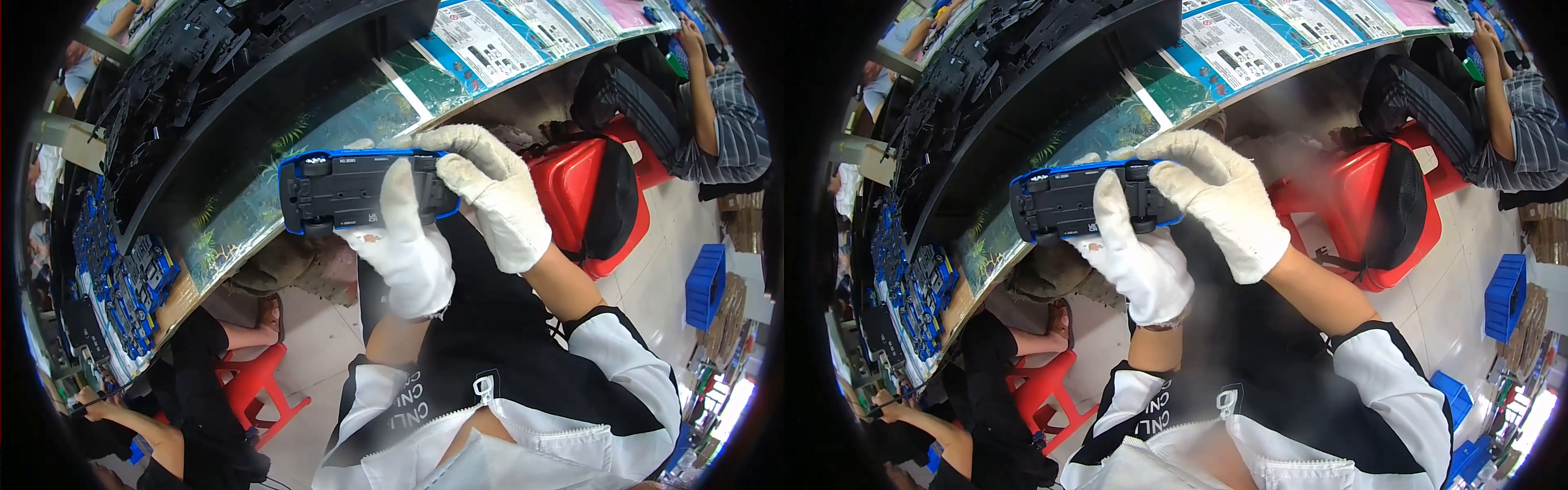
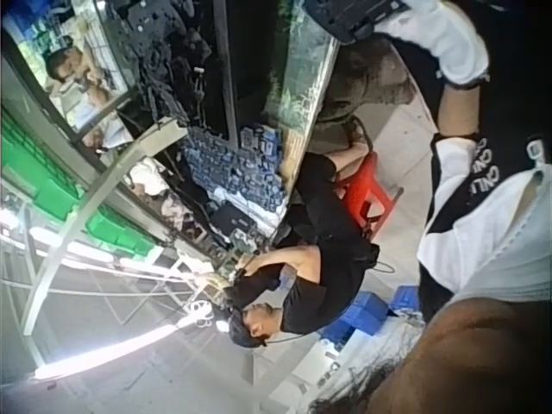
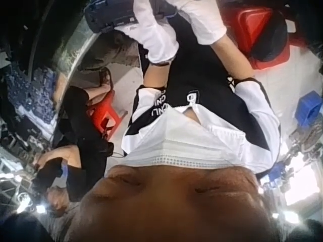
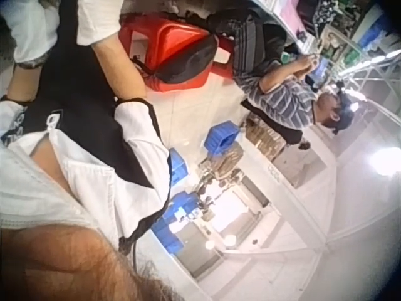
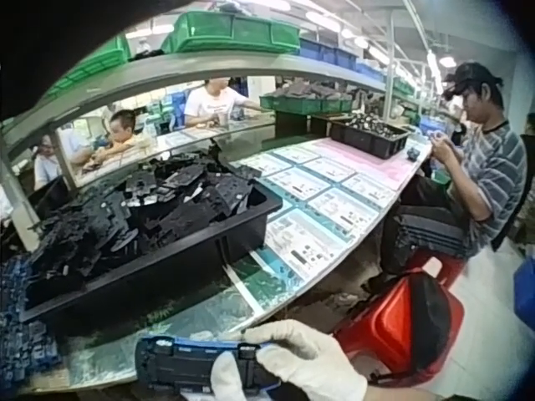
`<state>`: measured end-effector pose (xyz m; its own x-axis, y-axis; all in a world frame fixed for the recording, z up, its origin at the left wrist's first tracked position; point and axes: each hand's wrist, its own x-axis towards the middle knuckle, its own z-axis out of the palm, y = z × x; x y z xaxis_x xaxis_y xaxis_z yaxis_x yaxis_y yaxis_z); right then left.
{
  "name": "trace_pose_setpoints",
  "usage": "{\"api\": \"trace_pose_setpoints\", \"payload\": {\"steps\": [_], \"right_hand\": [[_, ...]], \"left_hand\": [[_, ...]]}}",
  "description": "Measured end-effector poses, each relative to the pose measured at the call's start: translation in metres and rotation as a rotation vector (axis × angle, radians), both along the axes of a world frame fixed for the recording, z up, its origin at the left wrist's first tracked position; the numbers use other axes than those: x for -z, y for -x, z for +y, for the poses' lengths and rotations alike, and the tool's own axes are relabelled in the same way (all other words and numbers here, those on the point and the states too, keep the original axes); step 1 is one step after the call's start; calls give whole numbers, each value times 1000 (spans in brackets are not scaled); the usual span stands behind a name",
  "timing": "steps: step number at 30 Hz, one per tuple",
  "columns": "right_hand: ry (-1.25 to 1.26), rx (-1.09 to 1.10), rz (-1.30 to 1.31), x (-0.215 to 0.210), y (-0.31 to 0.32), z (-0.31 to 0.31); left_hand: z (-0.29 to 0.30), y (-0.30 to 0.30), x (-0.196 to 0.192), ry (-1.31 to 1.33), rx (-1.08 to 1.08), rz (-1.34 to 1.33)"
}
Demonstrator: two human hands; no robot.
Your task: The person assembles plastic parts onto a toy car chassis by hand.
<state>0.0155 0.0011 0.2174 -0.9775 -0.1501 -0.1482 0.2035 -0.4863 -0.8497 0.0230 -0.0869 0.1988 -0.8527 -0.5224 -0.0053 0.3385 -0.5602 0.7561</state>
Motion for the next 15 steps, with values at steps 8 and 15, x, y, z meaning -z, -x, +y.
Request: {"api": "trace_pose_setpoints", "payload": {"steps": [8, 15], "right_hand": [[-60, -15, -57, -1, 0, -5], [-73, 26, 47, 3, -3, -4]], "left_hand": [[-6, 6, 0, -80, 44, 7], [-7, 4, 3, -238, 138, 39]]}}
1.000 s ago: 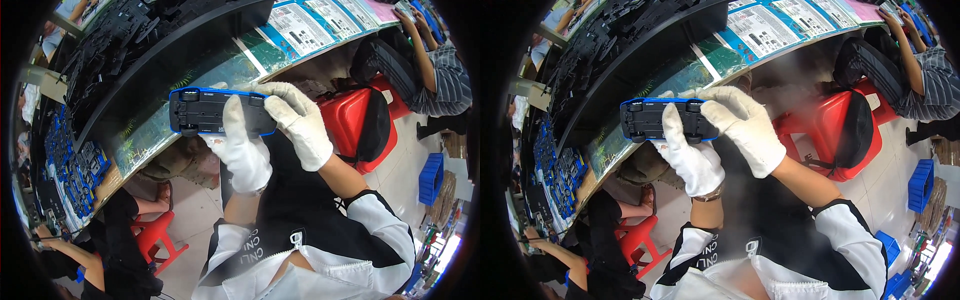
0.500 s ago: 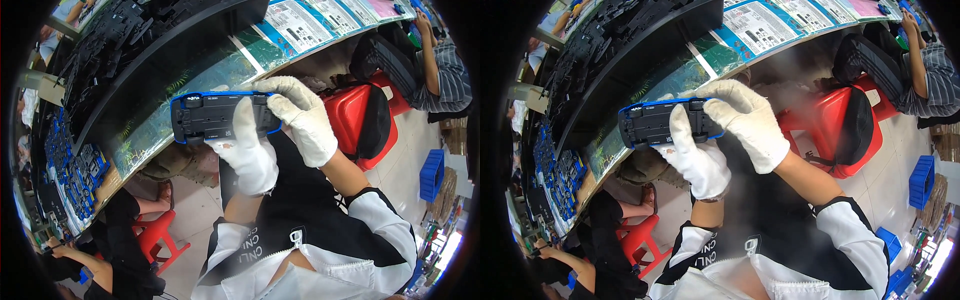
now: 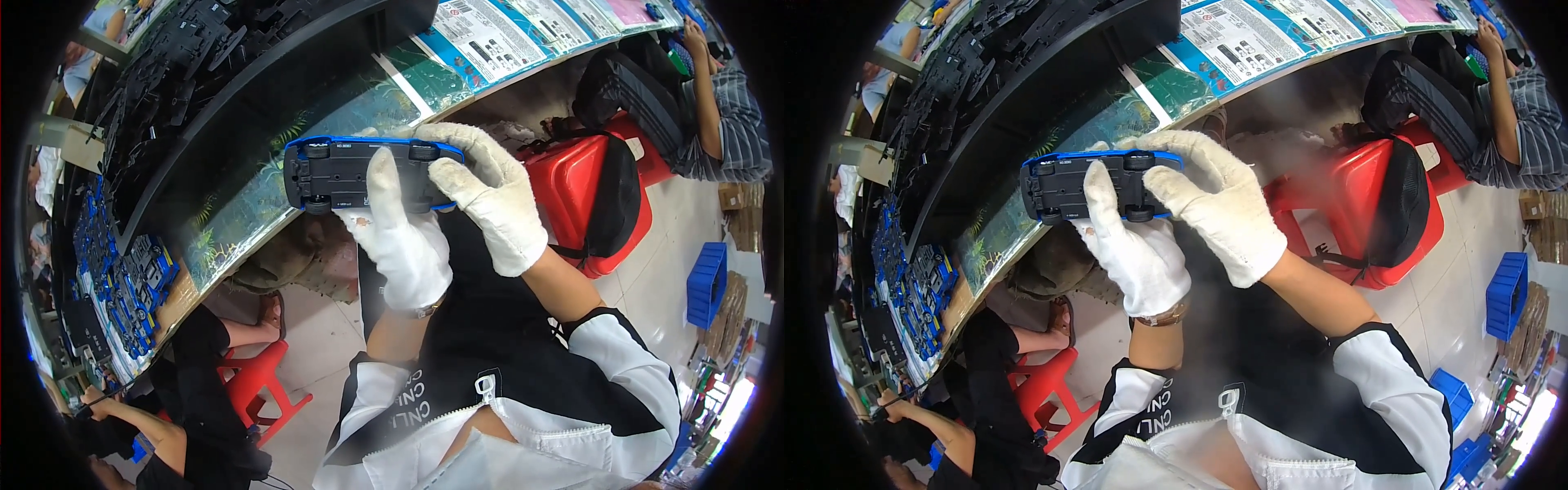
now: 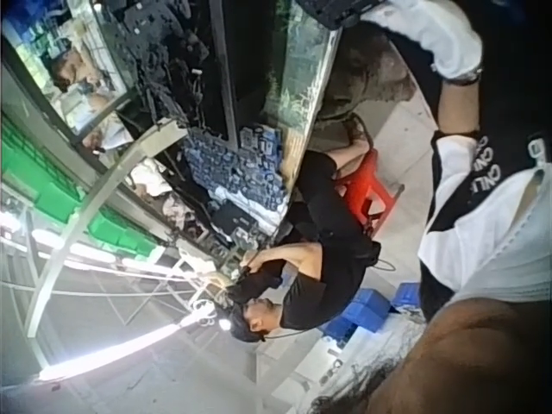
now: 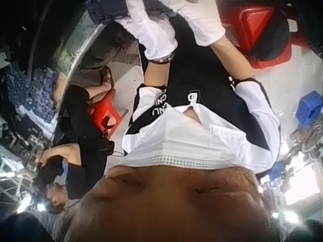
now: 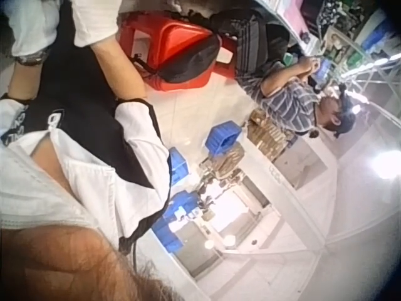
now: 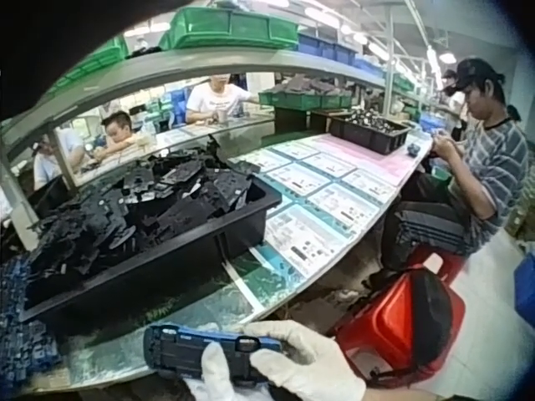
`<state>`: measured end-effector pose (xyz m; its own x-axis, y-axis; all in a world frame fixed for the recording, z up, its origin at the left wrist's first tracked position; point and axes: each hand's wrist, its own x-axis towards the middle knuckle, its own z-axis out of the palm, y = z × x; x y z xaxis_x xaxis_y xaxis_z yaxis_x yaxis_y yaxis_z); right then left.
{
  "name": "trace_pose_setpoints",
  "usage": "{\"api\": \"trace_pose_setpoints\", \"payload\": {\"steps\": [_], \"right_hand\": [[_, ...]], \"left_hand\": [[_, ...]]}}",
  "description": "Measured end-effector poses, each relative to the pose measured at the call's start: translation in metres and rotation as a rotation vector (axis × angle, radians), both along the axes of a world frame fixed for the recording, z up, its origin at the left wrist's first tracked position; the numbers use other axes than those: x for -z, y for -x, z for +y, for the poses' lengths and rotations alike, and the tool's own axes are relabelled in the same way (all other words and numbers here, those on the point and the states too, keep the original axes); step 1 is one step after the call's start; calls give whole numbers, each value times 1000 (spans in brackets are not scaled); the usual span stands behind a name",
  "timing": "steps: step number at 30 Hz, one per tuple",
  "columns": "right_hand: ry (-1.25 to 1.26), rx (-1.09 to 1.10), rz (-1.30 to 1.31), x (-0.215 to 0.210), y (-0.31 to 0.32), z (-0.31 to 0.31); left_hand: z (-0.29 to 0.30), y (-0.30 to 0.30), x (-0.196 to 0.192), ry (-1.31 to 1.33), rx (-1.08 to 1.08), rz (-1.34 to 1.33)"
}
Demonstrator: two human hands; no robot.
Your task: The person assembles plastic parts onto a toy car chassis by hand.
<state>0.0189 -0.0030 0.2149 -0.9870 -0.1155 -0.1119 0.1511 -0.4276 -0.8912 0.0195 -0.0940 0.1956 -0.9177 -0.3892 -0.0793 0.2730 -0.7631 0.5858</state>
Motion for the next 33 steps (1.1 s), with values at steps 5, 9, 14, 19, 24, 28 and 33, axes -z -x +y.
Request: {"api": "trace_pose_setpoints", "payload": {"steps": [5, 9, 14, 19, 24, 28, 33], "right_hand": [[-179, 139, 142, 8, -2, -8], [-754, 324, 616, 18, -1, -2], [-1014, 306, 785, 22, -6, 3], [-943, 327, 875, 17, -1, 5], [-1131, 216, 909, 18, -3, 14], [-1098, 171, 939, 11, -4, 13], [-648, 197, 654, 15, -4, -2]], "left_hand": [[0, 2, -4, 88, -21, -32], [-4, 2, -2, 93, -14, -45], [-9, 1, -1, 9, 48, -20], [-12, -3, -11, 5, 46, -62], [-13, -4, -9, -13, 2, -35], [-16, -4, -7, 0, 7, -47], [-10, -7, -9, 22, 19, 6]]}}
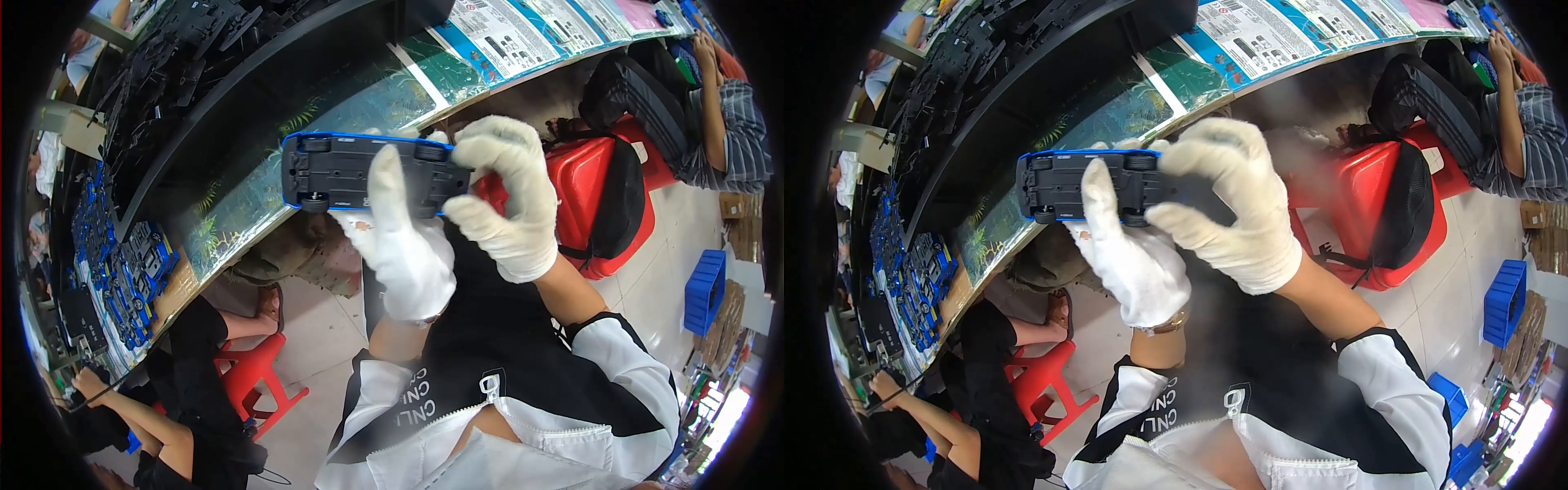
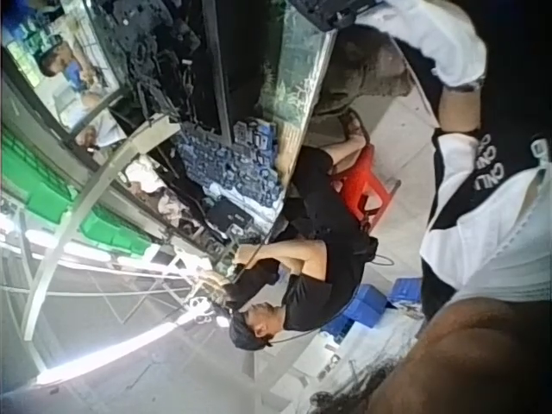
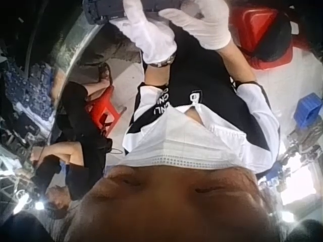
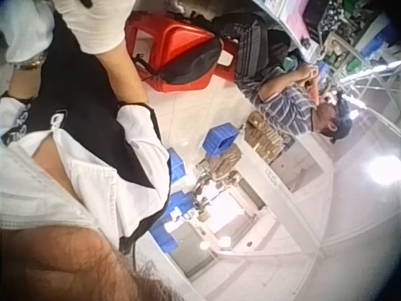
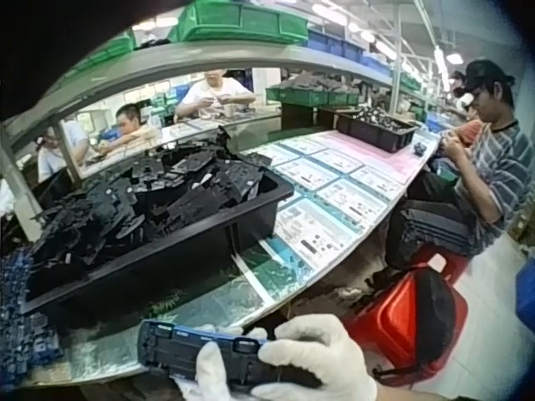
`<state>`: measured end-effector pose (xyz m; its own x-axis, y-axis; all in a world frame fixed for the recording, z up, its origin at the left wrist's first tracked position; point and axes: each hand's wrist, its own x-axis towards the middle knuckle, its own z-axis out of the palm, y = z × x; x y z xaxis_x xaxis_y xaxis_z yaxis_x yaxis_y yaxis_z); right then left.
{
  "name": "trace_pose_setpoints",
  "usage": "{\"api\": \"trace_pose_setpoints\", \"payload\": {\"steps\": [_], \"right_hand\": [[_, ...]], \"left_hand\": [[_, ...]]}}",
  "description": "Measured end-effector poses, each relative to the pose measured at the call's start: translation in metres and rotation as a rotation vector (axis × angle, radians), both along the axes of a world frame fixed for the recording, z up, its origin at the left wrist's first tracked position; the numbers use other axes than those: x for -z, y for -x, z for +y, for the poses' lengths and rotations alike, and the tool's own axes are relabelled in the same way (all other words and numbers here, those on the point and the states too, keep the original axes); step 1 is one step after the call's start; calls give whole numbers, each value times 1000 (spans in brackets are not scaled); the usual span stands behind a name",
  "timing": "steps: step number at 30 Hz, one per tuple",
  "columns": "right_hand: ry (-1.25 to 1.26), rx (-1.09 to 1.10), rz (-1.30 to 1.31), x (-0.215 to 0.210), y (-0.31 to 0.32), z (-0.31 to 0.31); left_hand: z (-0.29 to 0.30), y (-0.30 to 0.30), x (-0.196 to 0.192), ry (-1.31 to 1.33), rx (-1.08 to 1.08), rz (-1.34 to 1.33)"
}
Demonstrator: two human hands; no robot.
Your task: The person assembles plastic parts onto a toy car chassis by hand.
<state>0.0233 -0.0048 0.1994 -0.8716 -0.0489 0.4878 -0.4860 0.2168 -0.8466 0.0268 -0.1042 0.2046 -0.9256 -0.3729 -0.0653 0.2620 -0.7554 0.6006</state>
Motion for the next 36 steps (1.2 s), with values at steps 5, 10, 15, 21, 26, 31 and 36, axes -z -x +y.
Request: {"api": "trace_pose_setpoints", "payload": {"steps": [5, 10, 15, 21, 26, 31, 36], "right_hand": [[551, -198, -732, -16, 4, 3], [584, -280, -676, -17, 2, 4], [471, -222, -715, -23, 0, 1], [-535, 62, 358, -34, 9, -2], [-617, 109, 259, -30, 9, -10], [-618, 107, 287, -31, 8, -11], [-652, 102, 345, -31, 9, -12]], "left_hand": [[5, -5, -1, 19, -3, -45], [10, -10, 0, 31, -31, -26], [3, -5, 5, -11, -12, -12], [0, -7, -3, -197, 181, 38], [-17, -8, 27, -350, 333, 269], [-21, -11, 38, -1020, 558, 495], [-5, -8, 2, -224, 205, 175]]}}
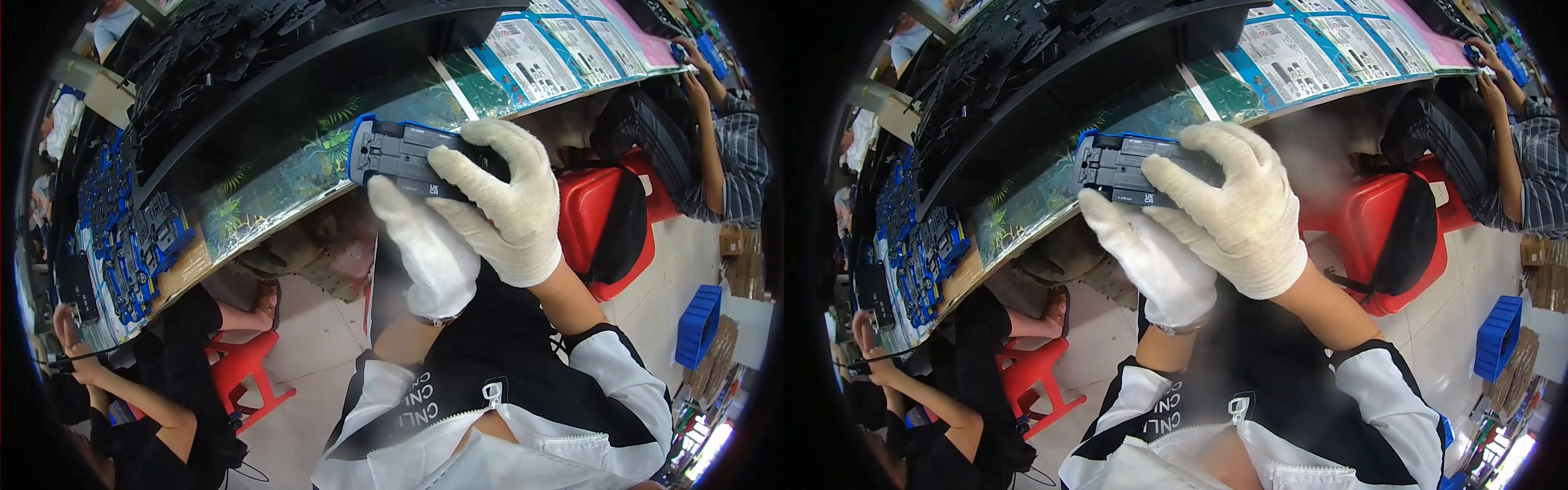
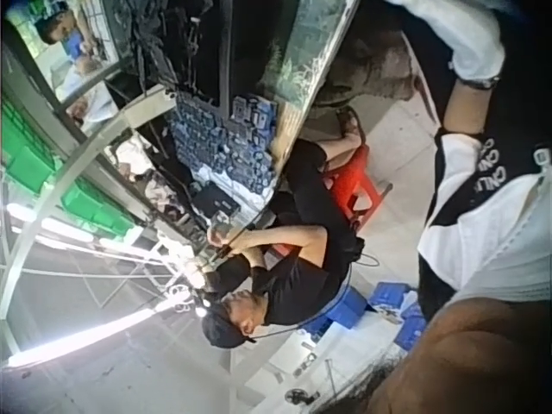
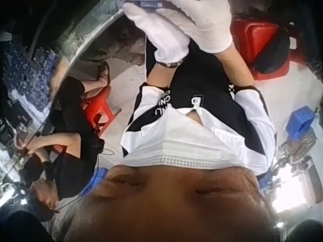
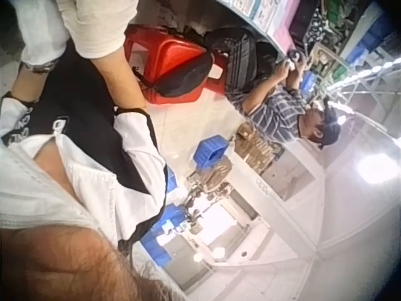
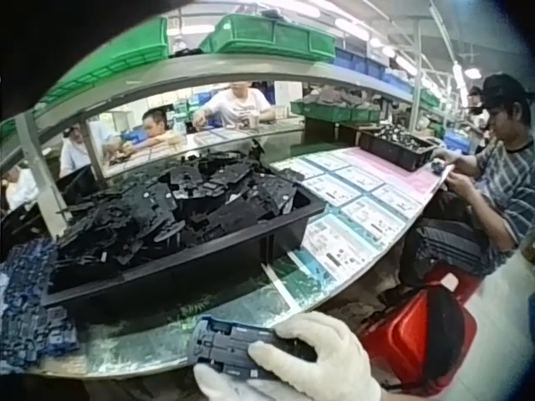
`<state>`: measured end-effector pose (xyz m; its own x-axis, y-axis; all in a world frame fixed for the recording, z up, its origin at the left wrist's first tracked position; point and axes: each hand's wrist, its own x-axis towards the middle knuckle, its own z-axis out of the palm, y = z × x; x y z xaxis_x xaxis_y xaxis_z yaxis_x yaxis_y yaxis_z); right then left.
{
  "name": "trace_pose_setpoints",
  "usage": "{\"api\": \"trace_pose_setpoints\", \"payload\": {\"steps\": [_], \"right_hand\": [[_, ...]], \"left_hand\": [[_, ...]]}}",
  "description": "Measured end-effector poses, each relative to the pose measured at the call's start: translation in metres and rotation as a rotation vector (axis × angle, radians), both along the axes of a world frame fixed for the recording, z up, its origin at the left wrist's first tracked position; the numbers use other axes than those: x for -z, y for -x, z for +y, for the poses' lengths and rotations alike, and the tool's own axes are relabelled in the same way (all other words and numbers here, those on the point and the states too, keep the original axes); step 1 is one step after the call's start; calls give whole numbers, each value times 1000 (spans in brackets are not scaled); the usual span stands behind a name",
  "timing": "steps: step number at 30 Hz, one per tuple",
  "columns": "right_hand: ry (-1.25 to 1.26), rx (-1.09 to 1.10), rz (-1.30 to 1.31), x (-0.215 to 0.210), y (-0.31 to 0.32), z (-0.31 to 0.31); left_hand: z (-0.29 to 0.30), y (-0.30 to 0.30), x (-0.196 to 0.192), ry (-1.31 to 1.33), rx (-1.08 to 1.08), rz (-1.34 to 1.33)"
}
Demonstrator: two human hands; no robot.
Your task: The person assembles plastic parts onto a toy car chassis by hand.
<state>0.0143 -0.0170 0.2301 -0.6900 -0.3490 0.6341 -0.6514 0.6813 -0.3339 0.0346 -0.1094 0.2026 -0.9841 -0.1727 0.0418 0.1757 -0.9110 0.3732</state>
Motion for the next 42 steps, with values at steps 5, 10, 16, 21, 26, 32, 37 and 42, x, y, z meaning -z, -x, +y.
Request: {"api": "trace_pose_setpoints", "payload": {"steps": [5, 10, 16, 21, 26, 32, 37, 42], "right_hand": [[-2, 122, 66, 0, 0, -9], [-10, 79, 65, 5, 1, -8], [954, 6, -770, 5, -11, -4], [1178, -111, -1078, 1, -6, -3], [1200, -205, -1032, 13, -6, 0], [1260, -286, -1043, 9, -12, 3], [1197, -229, -982, 12, -13, -2], [1332, -247, -1116, 15, -6, 10]], "left_hand": [[1, 5, -6, 248, -83, -208], [-6, 9, -6, 213, -97, -198], [-5, 13, 3, 121, -173, -215], [0, 13, 10, 246, -287, -183], [3, 19, 16, 371, -356, -159], [0, 16, 4, 419, -360, -118], [4, 16, 3, 389, -404, -169], [0, 19, 3, 300, -346, -205]]}}
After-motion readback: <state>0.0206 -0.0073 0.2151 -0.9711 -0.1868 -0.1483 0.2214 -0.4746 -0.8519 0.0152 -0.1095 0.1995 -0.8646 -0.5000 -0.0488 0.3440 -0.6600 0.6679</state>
